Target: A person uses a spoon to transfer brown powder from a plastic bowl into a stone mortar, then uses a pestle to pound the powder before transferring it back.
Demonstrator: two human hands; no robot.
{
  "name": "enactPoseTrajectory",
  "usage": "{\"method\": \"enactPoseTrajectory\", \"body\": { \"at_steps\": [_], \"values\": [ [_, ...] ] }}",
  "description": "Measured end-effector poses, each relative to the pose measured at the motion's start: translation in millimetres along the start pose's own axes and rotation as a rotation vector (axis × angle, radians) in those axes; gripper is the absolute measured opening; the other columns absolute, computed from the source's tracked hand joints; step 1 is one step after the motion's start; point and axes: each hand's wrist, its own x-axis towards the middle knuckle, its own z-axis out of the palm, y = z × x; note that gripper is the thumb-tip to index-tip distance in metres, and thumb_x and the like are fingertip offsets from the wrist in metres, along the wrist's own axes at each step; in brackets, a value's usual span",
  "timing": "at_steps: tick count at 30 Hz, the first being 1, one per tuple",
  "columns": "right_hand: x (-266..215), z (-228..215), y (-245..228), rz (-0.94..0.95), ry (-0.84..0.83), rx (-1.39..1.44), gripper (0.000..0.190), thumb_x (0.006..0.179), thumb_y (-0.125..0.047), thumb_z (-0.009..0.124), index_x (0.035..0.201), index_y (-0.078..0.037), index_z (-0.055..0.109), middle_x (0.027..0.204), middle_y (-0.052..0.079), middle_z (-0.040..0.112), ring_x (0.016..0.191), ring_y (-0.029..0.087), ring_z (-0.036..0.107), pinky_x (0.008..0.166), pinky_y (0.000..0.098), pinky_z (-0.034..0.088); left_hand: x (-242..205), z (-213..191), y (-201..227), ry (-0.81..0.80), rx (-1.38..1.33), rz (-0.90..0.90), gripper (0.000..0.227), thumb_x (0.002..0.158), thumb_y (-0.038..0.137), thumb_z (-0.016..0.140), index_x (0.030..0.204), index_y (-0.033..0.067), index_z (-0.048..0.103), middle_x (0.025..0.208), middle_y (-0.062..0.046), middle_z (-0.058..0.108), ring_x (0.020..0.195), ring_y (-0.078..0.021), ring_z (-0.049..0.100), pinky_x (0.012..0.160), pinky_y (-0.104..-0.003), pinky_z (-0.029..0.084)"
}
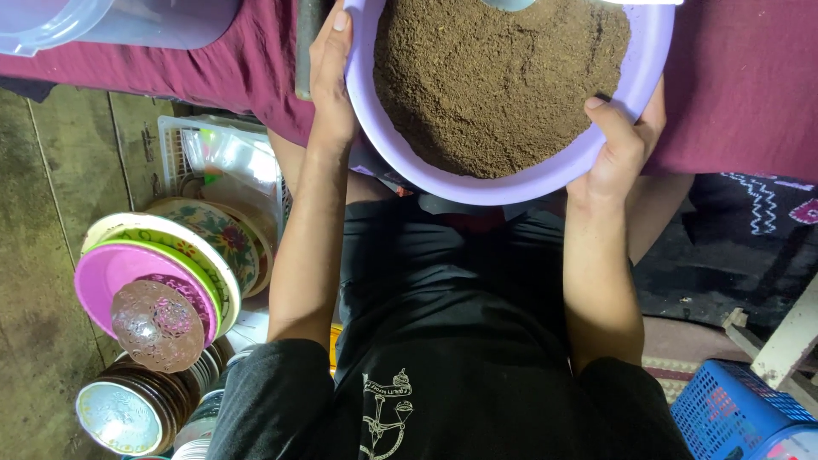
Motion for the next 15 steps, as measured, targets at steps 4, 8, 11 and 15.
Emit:
{"method": "enactPoseTrajectory", "body": {
  "at_steps": [4,8,11,15],
  "values": [
    [-1.1,1.9,-3.6,-0.013,0.008,-0.015,0.062,0.087,0.008,0.048,0.147,-0.006,0.051,0.120,0.010,0.057,0.107,0.019,0.048,0.105,0.0315,0.032,-0.1,-4.1,6.2,0.011,0.063,-0.026,0.043,0.114,0.030,0.039,0.141,0.0001,0.055,0.138,-0.012,0.064,0.124,-0.0221,0.058,0.111,-0.033,0.041],
    [1.8,-0.1,-1.1,0.027,0.076,-0.044,0.065,0.082,0.008,0.049,0.145,-0.005,0.054,0.106,0.006,0.058,0.091,0.014,0.048,0.102,0.0313,0.036,-2.1,-5.0,29.4,0.075,0.255,0.095,0.033,0.113,-0.006,0.056,0.144,0.0022,0.051,0.141,-0.015,0.065,0.129,-0.0246,0.066,0.113,-0.032,0.049],
    [2.0,-3.4,2.5,0.018,0.080,-0.038,0.065,0.082,0.009,0.048,0.145,-0.006,0.054,0.113,0.007,0.058,0.093,0.014,0.048,0.103,0.0325,0.035,8.3,7.6,86.4,-0.087,0.840,0.405,0.034,0.091,-0.015,0.078,0.118,-0.0015,0.063,0.112,-0.017,0.067,0.101,-0.0348,0.063,0.091,-0.044,0.049],
    [1.1,3.1,-5.7,0.004,0.034,-0.061,0.065,0.083,0.010,0.044,0.146,-0.006,0.054,0.121,0.011,0.060,0.103,0.017,0.050,0.107,0.0318,0.033,19.0,12.7,100.4,-0.458,0.965,0.490,0.019,0.094,-0.005,0.083,0.112,-0.0004,0.083,0.119,-0.012,0.061,0.106,-0.0303,0.057,0.089,-0.041,0.049]
  ]
}}
